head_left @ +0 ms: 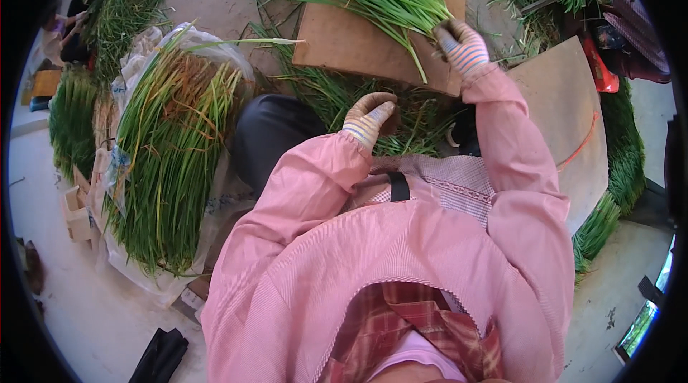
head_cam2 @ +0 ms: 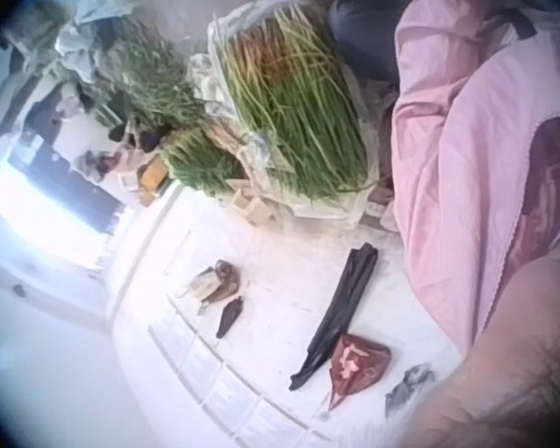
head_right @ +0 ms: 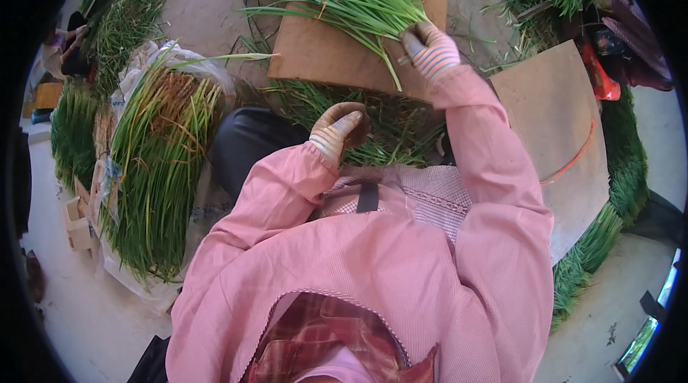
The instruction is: The person bundles a handful of green stalks and secures them with a red tie. They then take stalks from a plastic bag, peel away outer layers and yellowing leaves by hand, and place the cleaned stalks on a cardboard sheet.
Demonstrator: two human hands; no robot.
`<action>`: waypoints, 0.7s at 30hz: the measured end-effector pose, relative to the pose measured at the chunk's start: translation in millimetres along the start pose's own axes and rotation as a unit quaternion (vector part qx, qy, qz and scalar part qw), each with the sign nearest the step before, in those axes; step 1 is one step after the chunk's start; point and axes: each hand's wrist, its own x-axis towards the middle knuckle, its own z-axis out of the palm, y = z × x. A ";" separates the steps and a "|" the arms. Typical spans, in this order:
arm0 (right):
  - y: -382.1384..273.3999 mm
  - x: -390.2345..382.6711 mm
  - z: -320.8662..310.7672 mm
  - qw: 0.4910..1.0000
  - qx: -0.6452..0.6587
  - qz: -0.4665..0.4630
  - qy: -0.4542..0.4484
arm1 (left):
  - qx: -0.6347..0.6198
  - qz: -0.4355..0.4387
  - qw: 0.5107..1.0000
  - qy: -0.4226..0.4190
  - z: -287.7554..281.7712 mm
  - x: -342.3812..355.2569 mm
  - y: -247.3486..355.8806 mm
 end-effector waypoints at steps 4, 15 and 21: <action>36.5 -21.7 24.5 0.899 -0.420 -0.124 -0.013 | -0.010 -0.011 1.000 0.000 4.7 -7.1 -3.8; 18.2 -18.3 32.4 0.880 -0.468 -0.039 -0.067 | 0.015 0.019 1.000 -0.011 4.1 -22.1 -10.8; -2.0 -17.5 9.3 0.959 0.047 0.263 -0.095 | 0.007 0.054 0.998 -0.034 -0.2 -37.1 -1.0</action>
